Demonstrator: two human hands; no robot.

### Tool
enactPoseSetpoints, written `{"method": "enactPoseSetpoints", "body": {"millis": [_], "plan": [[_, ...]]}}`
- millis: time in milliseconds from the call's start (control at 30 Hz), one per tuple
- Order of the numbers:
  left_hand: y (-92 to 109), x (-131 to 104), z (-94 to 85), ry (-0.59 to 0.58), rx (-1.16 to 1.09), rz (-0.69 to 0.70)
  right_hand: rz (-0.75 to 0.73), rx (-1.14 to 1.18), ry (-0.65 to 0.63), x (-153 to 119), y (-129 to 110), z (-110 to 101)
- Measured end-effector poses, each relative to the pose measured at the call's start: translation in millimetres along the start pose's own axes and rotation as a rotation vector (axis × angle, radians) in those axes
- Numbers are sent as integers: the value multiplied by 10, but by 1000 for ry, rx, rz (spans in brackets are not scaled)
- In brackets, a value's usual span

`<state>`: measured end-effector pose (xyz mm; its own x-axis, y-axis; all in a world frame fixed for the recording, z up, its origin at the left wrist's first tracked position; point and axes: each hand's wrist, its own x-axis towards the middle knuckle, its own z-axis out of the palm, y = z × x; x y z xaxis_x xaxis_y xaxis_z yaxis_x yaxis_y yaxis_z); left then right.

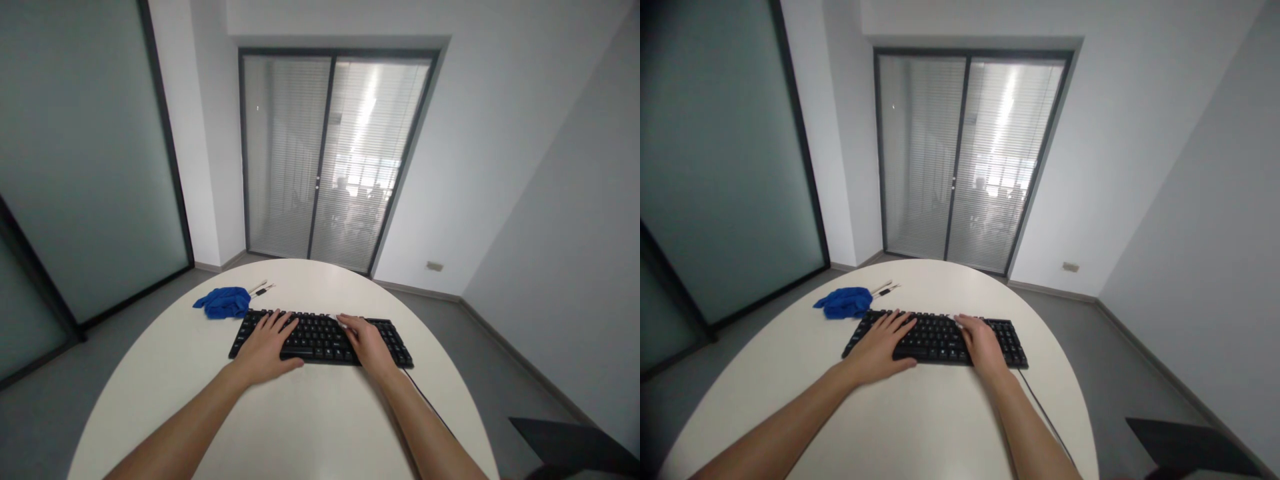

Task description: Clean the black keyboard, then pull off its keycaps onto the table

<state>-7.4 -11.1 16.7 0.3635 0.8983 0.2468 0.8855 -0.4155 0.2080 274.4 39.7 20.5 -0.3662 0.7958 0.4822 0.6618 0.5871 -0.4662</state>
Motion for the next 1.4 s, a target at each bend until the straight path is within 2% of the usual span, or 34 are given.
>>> {"method": "enactPoseSetpoints", "body": {"millis": [100,300,433,533,667,733,900,967,1167,1400], "plan": [[-8,-1,14,7,2,5,-45,3,-80,-1,-16,19],[-9,-9,20,20,2,7,-66,-14,-76,14,-68,19],[-11,-6,19,35,-4,10,32,-56,-67,18,-106,-3],[-12,-5,10,38,-17,10,48,-77,-42,10,-145,-46],[4,-10,-15,46,-27,14,72,-114,-94,1,-196,-101],[18,-16,-32,52,-29,17,74,-105,-68,6,-200,-111],[53,-36,-91,51,-25,35,78,-38,124,73,-164,-94],[62,-44,-116,42,-22,49,83,-31,164,109,-159,-79],[68,-59,-151,27,-36,70,100,-128,-51,139,-169,-44],[63,-67,-147,9,-24,64,59,-60,-59,124,-138,-41]]}}
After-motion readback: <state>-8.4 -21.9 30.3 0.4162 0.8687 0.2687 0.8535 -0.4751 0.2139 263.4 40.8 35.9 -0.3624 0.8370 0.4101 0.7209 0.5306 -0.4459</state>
